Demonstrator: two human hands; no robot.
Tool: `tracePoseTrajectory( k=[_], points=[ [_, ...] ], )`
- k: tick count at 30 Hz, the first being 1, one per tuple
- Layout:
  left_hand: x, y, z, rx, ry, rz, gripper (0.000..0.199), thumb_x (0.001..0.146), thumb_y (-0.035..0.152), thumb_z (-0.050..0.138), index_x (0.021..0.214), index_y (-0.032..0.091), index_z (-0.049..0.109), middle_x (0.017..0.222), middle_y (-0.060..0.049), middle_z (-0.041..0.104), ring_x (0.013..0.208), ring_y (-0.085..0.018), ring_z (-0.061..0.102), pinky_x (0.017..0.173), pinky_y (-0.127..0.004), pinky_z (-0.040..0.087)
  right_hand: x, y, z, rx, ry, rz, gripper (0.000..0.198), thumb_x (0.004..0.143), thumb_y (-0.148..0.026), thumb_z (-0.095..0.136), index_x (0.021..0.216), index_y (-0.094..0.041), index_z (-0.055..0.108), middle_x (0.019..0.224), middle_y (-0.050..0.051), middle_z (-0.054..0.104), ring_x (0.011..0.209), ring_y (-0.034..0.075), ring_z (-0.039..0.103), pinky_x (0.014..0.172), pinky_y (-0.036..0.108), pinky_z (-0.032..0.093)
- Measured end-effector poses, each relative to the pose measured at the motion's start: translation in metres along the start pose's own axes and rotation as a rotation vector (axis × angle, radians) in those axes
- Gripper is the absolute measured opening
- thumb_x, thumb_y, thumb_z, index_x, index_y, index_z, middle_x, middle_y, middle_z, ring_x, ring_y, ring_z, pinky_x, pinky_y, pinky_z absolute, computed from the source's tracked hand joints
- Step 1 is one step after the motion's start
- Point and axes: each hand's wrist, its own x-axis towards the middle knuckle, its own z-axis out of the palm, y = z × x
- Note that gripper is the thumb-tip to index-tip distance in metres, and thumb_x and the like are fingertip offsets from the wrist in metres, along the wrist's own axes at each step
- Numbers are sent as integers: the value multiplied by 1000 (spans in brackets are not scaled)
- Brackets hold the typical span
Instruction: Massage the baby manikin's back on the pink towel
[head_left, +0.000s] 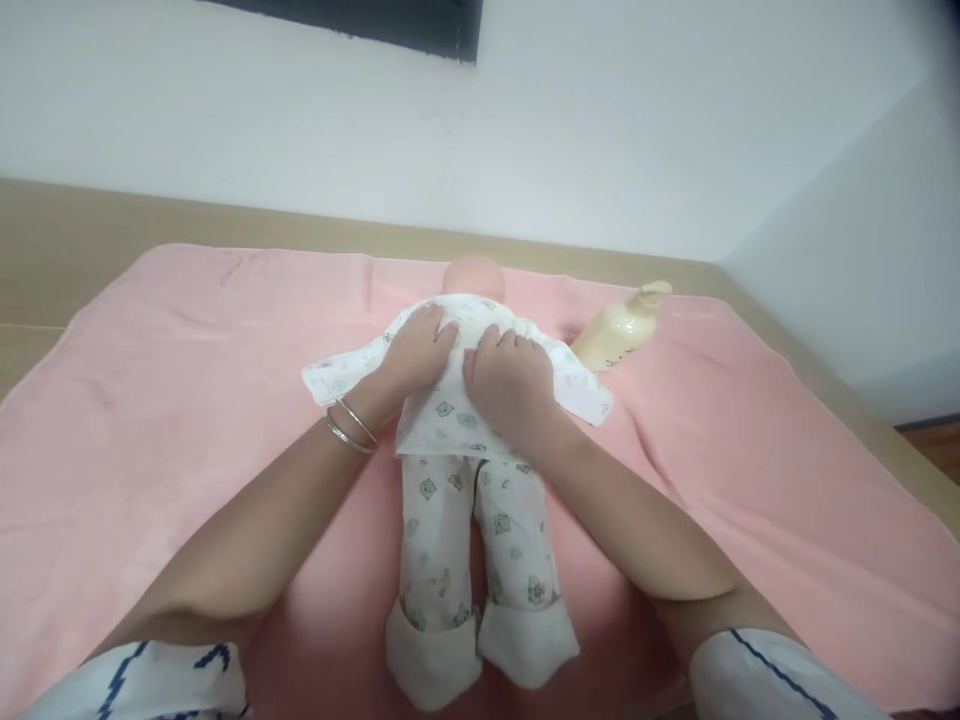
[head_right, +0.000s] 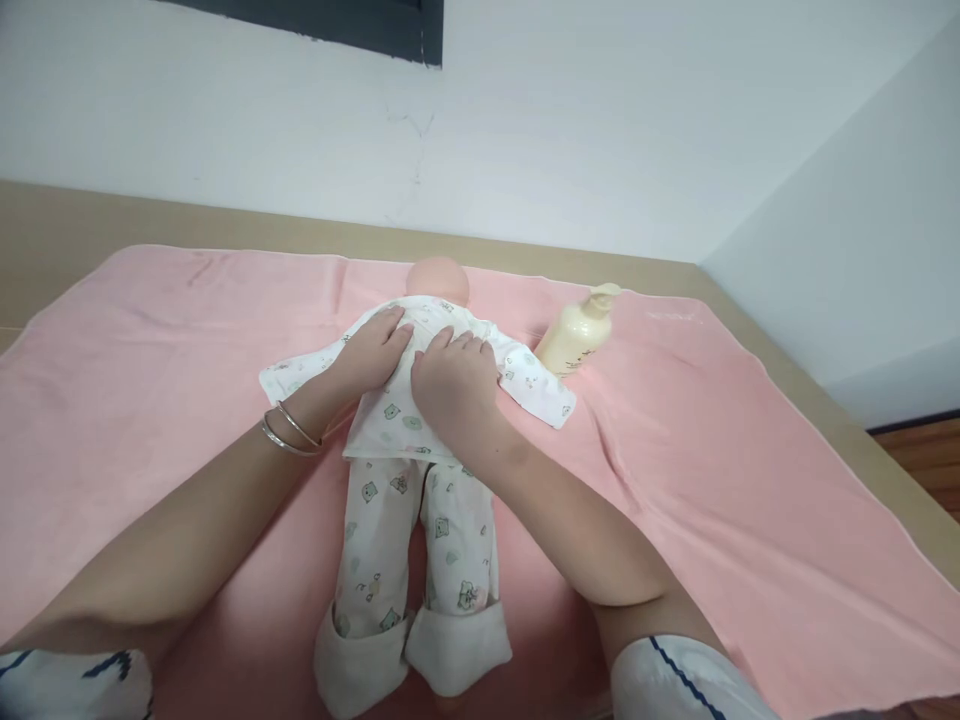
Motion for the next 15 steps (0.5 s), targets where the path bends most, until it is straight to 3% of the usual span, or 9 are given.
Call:
tracePoseTrajectory(
  k=[3,7,15],
  points=[
    [-1,-4,9,11,66,26,47,103,36,33,125,9,64,141,-20,63,138,-31,56,124,-51,40,7,5,9,86,21,-8,51,106,-30,31,138,2,54,128,28,66,122,35,63,103,45,48],
    [-1,-8,17,7,133,57,49,103,38,33,129,9,63,140,-20,65,137,-31,56,123,-52,41,27,20,25,263,36,-35,58,104,-32,33,149,2,46,154,27,50,147,36,45,121,48,37],
    [-3,-5,15,24,140,58,47,102,35,33,128,10,64,138,-18,66,131,-30,59,120,-50,44,39,32,43,391,76,-46,63,102,-38,32,153,-1,43,161,22,44,153,34,37,129,52,25]
  ],
)
